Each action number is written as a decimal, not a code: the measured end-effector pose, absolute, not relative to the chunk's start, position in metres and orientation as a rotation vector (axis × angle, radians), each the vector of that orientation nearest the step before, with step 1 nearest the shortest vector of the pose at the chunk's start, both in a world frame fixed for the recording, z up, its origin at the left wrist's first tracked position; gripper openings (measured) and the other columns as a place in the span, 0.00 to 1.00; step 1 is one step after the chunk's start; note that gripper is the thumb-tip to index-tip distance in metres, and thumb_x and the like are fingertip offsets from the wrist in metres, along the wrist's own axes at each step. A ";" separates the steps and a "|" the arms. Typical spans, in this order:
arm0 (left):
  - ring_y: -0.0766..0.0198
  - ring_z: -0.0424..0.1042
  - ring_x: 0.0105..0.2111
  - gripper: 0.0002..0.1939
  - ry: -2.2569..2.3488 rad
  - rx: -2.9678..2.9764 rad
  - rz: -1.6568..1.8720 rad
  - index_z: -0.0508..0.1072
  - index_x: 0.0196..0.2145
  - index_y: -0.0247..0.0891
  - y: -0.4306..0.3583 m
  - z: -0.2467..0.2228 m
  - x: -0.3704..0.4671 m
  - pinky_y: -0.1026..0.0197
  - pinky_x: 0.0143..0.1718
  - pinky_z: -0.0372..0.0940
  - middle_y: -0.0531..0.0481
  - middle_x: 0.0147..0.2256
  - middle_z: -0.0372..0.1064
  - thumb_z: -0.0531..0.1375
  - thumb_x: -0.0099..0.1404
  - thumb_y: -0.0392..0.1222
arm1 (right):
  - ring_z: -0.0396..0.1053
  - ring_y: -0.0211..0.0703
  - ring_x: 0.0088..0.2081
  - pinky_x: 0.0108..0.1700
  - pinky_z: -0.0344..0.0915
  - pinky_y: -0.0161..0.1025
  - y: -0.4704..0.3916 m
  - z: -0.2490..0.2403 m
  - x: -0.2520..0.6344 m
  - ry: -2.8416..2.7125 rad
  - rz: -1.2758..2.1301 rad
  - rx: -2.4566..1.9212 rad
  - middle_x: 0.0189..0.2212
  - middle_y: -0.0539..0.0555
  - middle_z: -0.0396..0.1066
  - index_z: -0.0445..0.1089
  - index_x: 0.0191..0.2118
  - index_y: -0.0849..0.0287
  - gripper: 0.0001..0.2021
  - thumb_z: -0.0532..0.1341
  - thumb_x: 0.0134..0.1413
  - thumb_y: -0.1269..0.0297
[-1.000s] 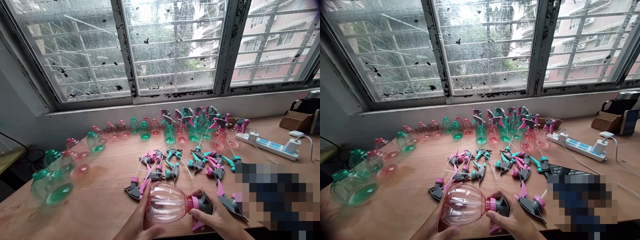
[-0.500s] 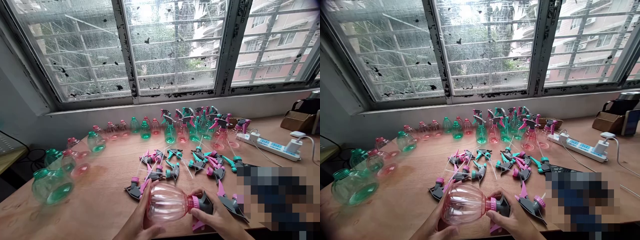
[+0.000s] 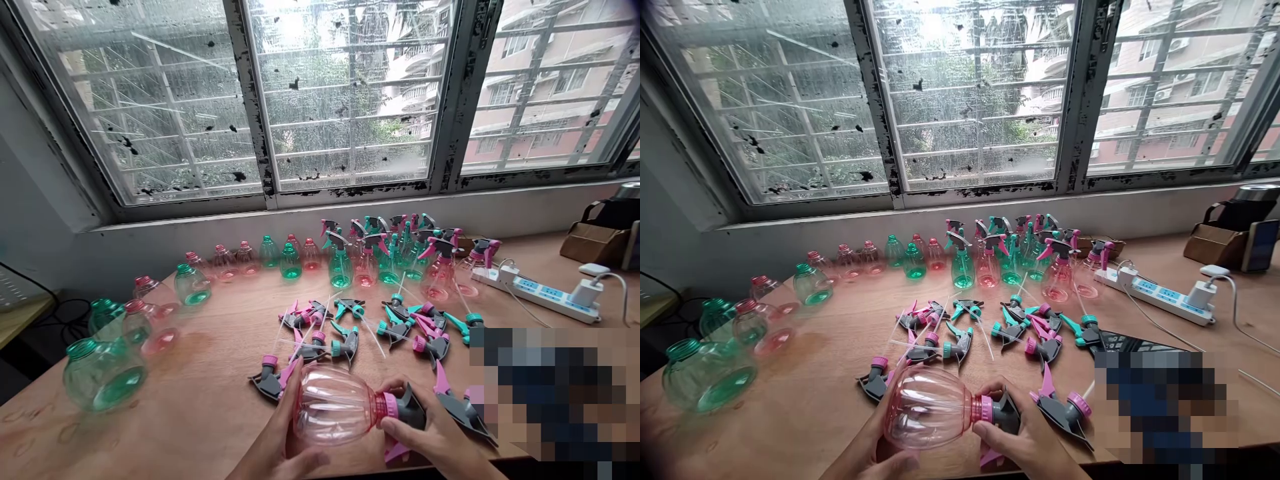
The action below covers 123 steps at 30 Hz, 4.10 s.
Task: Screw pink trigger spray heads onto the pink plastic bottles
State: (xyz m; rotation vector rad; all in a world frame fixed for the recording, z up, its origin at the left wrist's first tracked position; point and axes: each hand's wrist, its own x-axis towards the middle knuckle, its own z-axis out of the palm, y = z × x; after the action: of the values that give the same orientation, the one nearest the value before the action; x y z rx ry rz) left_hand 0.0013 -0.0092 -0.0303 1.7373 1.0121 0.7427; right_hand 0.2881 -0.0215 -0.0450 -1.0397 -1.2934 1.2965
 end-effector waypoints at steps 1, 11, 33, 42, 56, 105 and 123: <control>0.47 0.30 0.74 0.51 1.004 1.729 0.736 0.38 0.73 0.50 -0.009 -0.029 0.002 0.46 0.74 0.29 0.50 0.76 0.31 0.63 0.64 0.60 | 0.72 0.47 0.34 0.38 0.70 0.39 -0.022 -0.044 0.288 -1.299 1.281 -1.045 0.32 0.50 0.76 0.76 0.40 0.59 0.17 0.73 0.50 0.53; 0.50 0.29 0.74 0.46 1.020 1.767 0.728 0.32 0.73 0.54 -0.009 -0.033 0.001 0.46 0.74 0.27 0.52 0.76 0.28 0.56 0.70 0.60 | 0.73 0.49 0.34 0.37 0.71 0.40 -0.020 -0.044 0.291 -1.398 1.222 -1.071 0.31 0.52 0.77 0.76 0.41 0.59 0.16 0.71 0.52 0.52; 0.47 0.28 0.74 0.54 1.028 1.739 0.742 0.33 0.73 0.49 -0.008 -0.030 0.003 0.47 0.74 0.29 0.51 0.76 0.28 0.64 0.63 0.60 | 0.69 0.44 0.31 0.32 0.70 0.37 -0.022 -0.042 0.289 -1.343 1.268 -1.069 0.31 0.50 0.74 0.75 0.40 0.60 0.18 0.72 0.51 0.51; 0.52 0.33 0.74 0.48 1.027 1.792 0.736 0.32 0.72 0.55 -0.007 -0.032 0.001 0.48 0.74 0.31 0.53 0.75 0.31 0.59 0.68 0.60 | 0.70 0.43 0.29 0.31 0.69 0.36 -0.022 -0.043 0.289 -1.309 1.308 -1.057 0.29 0.48 0.73 0.74 0.41 0.59 0.20 0.72 0.50 0.49; 0.49 0.29 0.74 0.50 1.013 1.720 0.753 0.38 0.73 0.52 -0.006 -0.029 0.003 0.48 0.74 0.30 0.52 0.76 0.31 0.63 0.65 0.59 | 0.69 0.41 0.28 0.29 0.68 0.34 -0.021 -0.044 0.289 -1.316 1.303 -1.030 0.29 0.49 0.74 0.74 0.41 0.61 0.18 0.72 0.52 0.54; 0.52 0.34 0.74 0.48 1.008 1.789 0.783 0.34 0.72 0.56 -0.008 -0.033 0.002 0.49 0.74 0.32 0.54 0.75 0.33 0.62 0.67 0.57 | 0.70 0.44 0.31 0.35 0.67 0.37 -0.019 -0.044 0.290 -1.329 1.272 -1.040 0.29 0.49 0.75 0.74 0.40 0.60 0.17 0.72 0.51 0.53; 0.50 0.41 0.74 0.47 0.998 1.786 0.797 0.35 0.72 0.58 -0.009 -0.034 0.001 0.47 0.74 0.36 0.54 0.75 0.39 0.61 0.68 0.56 | 0.72 0.46 0.31 0.34 0.69 0.39 -0.020 -0.041 0.289 -1.307 1.269 -1.032 0.29 0.50 0.77 0.75 0.40 0.60 0.19 0.73 0.49 0.51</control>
State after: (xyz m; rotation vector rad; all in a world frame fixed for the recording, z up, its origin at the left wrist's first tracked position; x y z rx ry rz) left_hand 0.0015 -0.0089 -0.0338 1.7862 0.9983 0.7972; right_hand 0.2892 -0.0203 -0.0415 -1.0317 -1.3065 1.2690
